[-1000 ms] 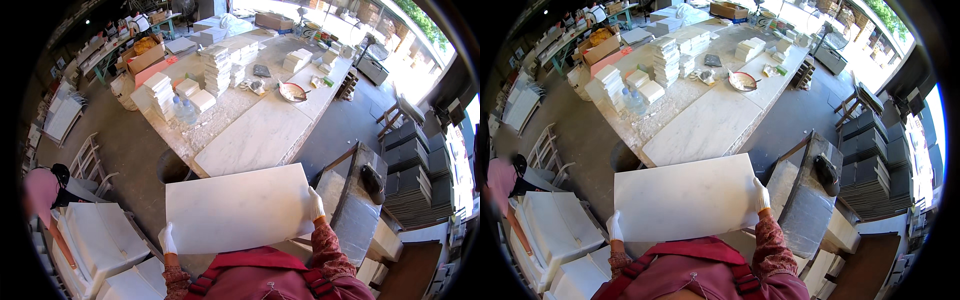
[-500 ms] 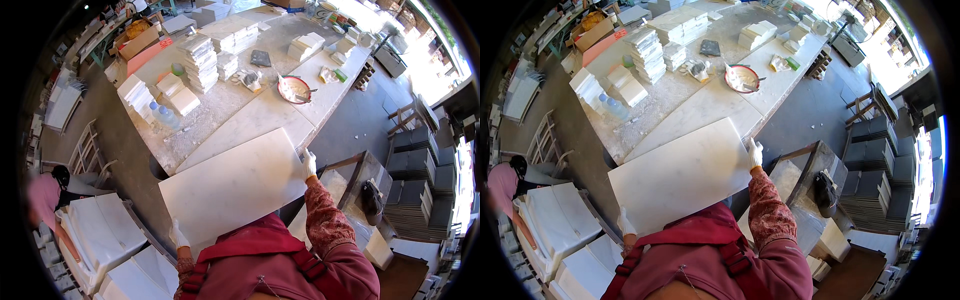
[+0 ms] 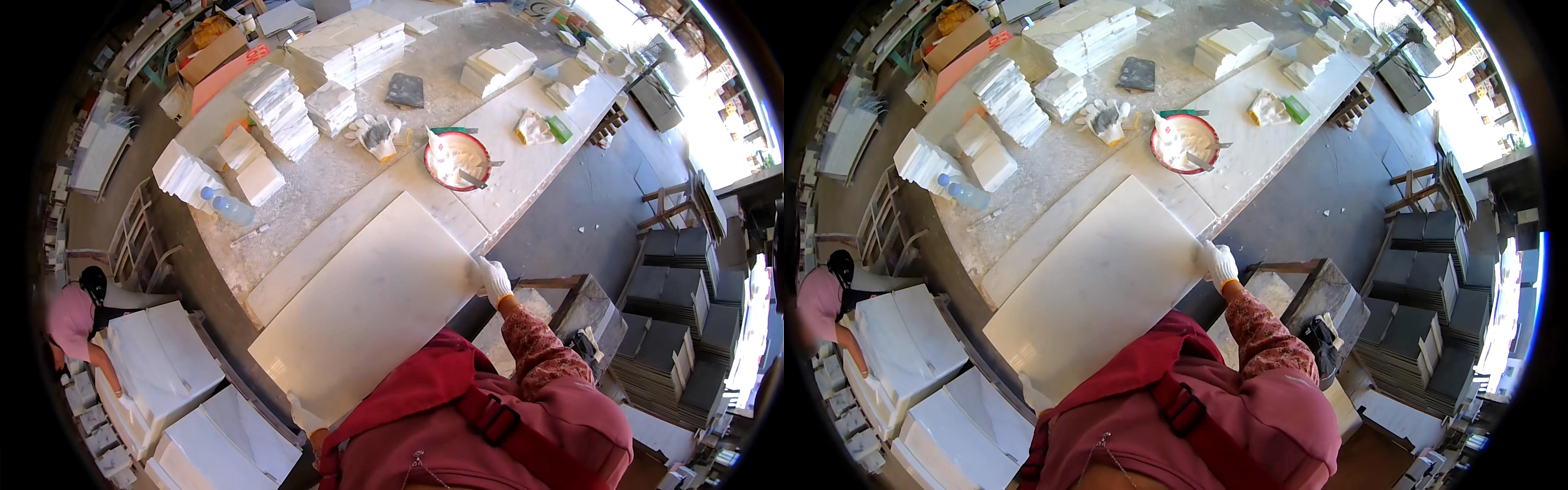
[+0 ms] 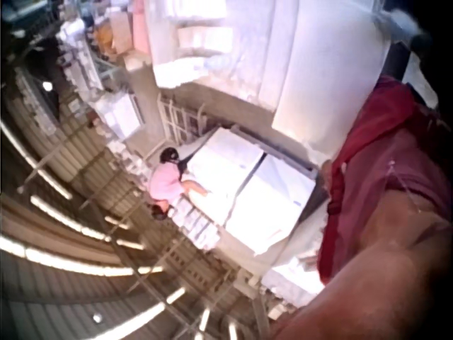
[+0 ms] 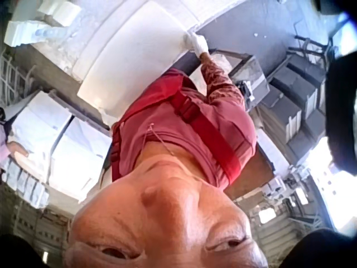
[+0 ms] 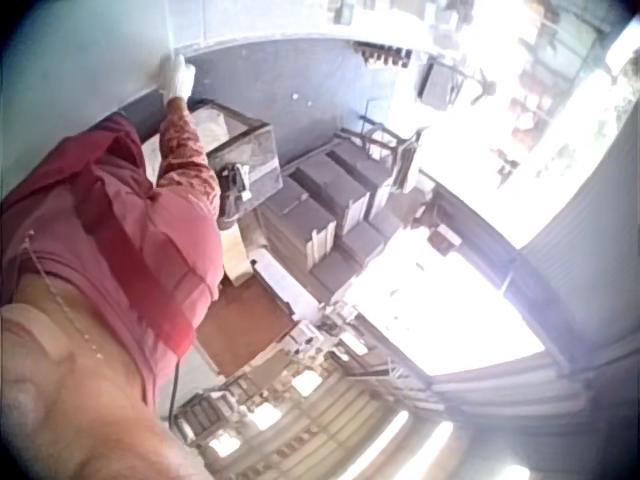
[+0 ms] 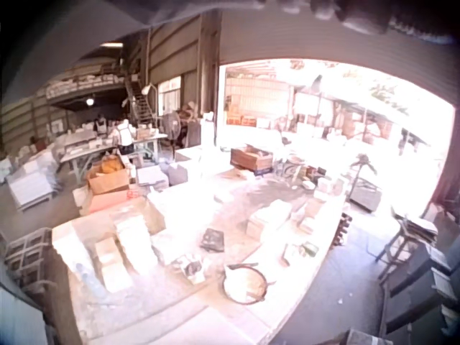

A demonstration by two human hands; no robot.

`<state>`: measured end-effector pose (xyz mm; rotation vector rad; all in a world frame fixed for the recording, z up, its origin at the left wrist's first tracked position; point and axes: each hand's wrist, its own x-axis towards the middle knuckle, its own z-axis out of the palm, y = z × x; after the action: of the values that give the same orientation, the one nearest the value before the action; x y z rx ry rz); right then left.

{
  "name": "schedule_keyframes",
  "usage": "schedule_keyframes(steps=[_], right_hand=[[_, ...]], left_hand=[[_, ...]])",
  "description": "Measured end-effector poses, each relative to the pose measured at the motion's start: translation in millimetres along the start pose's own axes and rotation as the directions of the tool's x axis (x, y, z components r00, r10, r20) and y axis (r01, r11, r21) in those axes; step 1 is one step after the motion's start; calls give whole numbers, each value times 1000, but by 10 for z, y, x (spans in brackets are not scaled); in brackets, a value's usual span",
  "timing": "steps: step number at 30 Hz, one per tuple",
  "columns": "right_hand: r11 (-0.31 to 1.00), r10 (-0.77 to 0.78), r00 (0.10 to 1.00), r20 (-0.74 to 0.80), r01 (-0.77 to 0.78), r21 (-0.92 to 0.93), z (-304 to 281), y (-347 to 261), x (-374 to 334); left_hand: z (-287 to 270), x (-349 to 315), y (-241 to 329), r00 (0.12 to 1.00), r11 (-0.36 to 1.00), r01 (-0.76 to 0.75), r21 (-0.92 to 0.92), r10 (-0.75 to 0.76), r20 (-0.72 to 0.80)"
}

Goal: The person applies a white paste to the surface of a large stone slab using a putty knife, then scrapes and wipes the surface with gloved hands. The person repeatedly lifts, flips, and stacks the slabs on a wooden rack while working in a workshop environment.

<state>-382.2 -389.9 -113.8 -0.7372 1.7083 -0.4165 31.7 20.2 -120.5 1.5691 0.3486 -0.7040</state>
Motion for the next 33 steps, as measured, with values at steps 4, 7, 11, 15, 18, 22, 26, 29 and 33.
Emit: schedule_keyframes(steps=[4,7,11,15,18,22,26,29,33], right_hand=[[985,-46,984,-171,73,159,12,-294,59],[988,-150,987,-63,147,-50,-224,-460,302],[767,-465,857,-222,266,-584,-563,-1080,662],[726,-617,707,-345,344,-595,-923,-1436,1343],[574,-819,431,-380,606,-551,-690,-1801,1364],[498,-846,531,41,816,-293,189,-2213,684],[27,-953,140,268,922,-387,1199,-2133,1471],[225,-909,350,227,869,-440,1582,-2275,2004],[425,-781,622,53,592,-684,2303,-2735,1386]], left_hand=[[315,-113,-108,999,1000,-15,-23,14,-46],[412,-22,-170,993,997,-1,79,11,-120],[449,-65,-204,973,978,-69,198,109,-202],[498,-180,-47,944,804,-56,592,235,-230],[322,-121,-11,939,433,-28,901,320,-124],[606,-294,358,923,-52,88,995,379,-62],[707,-160,511,902,64,17,998,430,-43],[853,101,422,842,230,-119,966,539,-24],[906,153,-6,753,411,-46,910,613,-239]])
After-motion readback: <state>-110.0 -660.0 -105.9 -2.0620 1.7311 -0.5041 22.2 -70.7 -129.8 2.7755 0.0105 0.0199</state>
